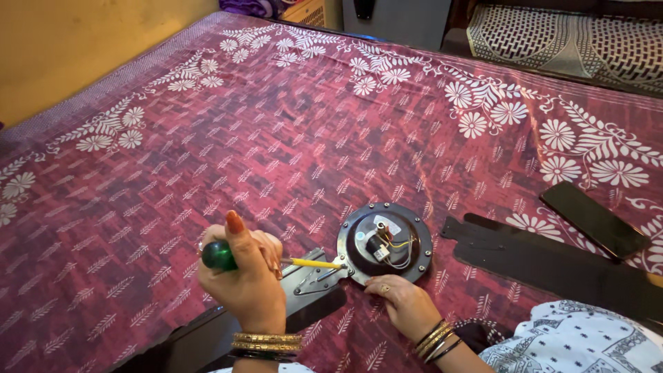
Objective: The person uses a screwdriver to tighten screws on the central motor housing of a ceiling fan placed on a table. The person repeatedly adjusts the fan and tightens multiple screws around the motor base.
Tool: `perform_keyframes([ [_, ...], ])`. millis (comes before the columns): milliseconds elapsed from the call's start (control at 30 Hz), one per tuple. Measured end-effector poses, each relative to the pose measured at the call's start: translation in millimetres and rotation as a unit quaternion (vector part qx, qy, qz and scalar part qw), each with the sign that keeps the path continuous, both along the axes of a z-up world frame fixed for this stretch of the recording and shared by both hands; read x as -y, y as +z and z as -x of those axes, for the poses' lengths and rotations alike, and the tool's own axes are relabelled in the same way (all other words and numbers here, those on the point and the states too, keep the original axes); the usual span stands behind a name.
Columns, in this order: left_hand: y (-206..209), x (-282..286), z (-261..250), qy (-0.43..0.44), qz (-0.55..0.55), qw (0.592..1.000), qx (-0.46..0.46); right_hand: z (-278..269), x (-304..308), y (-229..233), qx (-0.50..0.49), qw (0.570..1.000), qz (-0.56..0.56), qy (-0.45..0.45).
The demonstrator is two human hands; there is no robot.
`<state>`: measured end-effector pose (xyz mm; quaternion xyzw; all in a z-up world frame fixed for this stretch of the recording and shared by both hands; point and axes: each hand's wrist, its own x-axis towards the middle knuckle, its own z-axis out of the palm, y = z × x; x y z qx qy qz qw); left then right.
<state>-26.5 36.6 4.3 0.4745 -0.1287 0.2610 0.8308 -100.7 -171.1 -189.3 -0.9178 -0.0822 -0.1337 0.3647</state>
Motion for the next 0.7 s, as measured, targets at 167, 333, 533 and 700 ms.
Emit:
perform_keyframes([
  [167,-3.9,3.6,-0.8,-0.001,-0.011,1.0,0.003,-0.6,-0.1,0.3,0.009,1.0,0.012,0.001],
  [333,-4.0,5.9,1.2,0.012,-0.034,0.999,-0.009,0.7,0.0,1.7,0.005,1.0,-0.002,-0.005],
  [533,3.2,8.1,1.5,0.005,0.001,1.0,0.0,-1.7,0.6,0.8,0.004,1.0,-0.007,-0.017],
  [700,2.5,11.5,2.5,0.004,-0.007,1.0,0.0,-2.9,1.1,-1.5,-0.002,1.0,-0.016,-0.023],
])
